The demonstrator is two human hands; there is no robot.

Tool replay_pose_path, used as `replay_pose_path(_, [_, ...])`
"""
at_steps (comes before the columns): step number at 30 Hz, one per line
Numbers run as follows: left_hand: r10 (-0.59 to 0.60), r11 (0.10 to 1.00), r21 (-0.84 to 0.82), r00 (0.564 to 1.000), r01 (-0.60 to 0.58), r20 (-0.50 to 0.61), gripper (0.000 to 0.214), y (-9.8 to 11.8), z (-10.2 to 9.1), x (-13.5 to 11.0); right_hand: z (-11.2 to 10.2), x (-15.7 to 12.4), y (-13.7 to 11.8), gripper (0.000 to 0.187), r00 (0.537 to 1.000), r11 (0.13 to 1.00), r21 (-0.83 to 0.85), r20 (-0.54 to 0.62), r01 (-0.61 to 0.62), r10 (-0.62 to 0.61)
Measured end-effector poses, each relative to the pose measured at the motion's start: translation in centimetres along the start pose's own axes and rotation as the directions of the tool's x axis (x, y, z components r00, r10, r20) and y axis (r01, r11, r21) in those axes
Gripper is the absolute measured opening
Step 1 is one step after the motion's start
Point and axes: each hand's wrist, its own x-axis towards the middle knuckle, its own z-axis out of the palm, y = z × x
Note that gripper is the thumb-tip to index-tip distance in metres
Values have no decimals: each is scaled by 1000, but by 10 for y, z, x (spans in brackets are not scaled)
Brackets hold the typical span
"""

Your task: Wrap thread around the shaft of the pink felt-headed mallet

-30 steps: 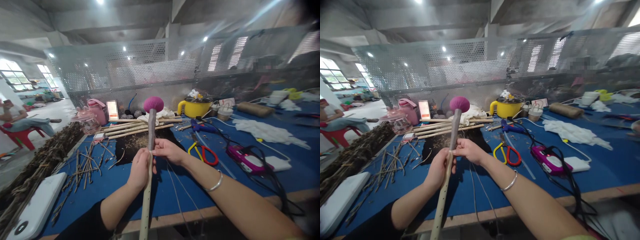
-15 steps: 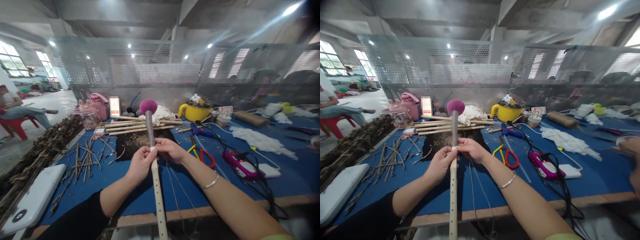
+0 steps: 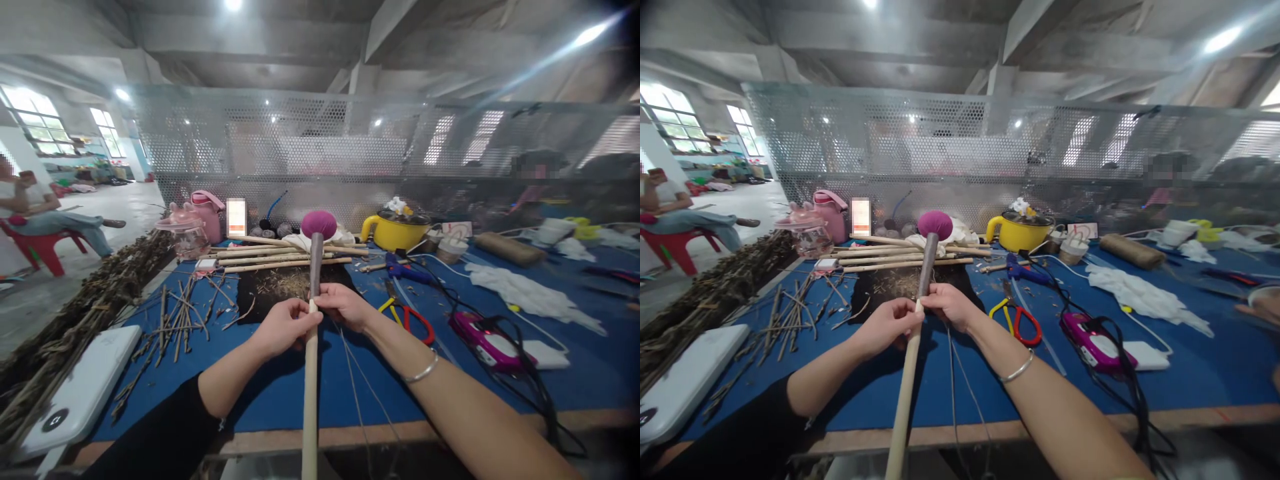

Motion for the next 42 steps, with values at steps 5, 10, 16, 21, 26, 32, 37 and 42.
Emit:
replay_pose_path(5, [-3, 998, -66, 999, 1, -44, 36, -3, 6, 1, 0, 0, 1, 23, 1000, 998, -56, 26, 0, 1])
replay_pose_path(10, [-11, 982, -186, 1000, 9, -9, 37, 2, 9, -2, -5, 0, -1, 32, 998, 999, 32, 68, -5, 2])
replay_pose_path(16, [21, 959, -284, 993, 14, 118, 36, 4, 10, -6, -7, -3, -2, 35, 988, 987, 156, 152, -26, 2])
replay_pose_path(21, [-58, 951, -287, 978, 115, 199, 34, 8, 7, -7, 1, -3, -2, 30, 994, 993, 118, 110, -6, -7])
replay_pose_path(26, [-88, 992, -87, 996, 87, -11, 37, 3, 7, -4, 1, 0, 1, 28, 998, 1000, -11, 65, 14, -14])
replay_pose_path(32, [-50, 979, -193, 997, 60, 59, 38, 1, 7, -2, 1, -1, -1, 31, 996, 1000, 18, 83, 7, -8])
replay_pose_path(37, [-34, 944, -312, 974, 104, 223, 37, 9, 2, -2, 1, -5, -5, 32, 991, 982, 181, 133, -50, 26])
replay_pose_path(42, [-44, 942, -309, 960, 132, 275, 36, 6, -1, -3, 1, -3, 2, 29, 993, 987, 156, 113, 24, -42])
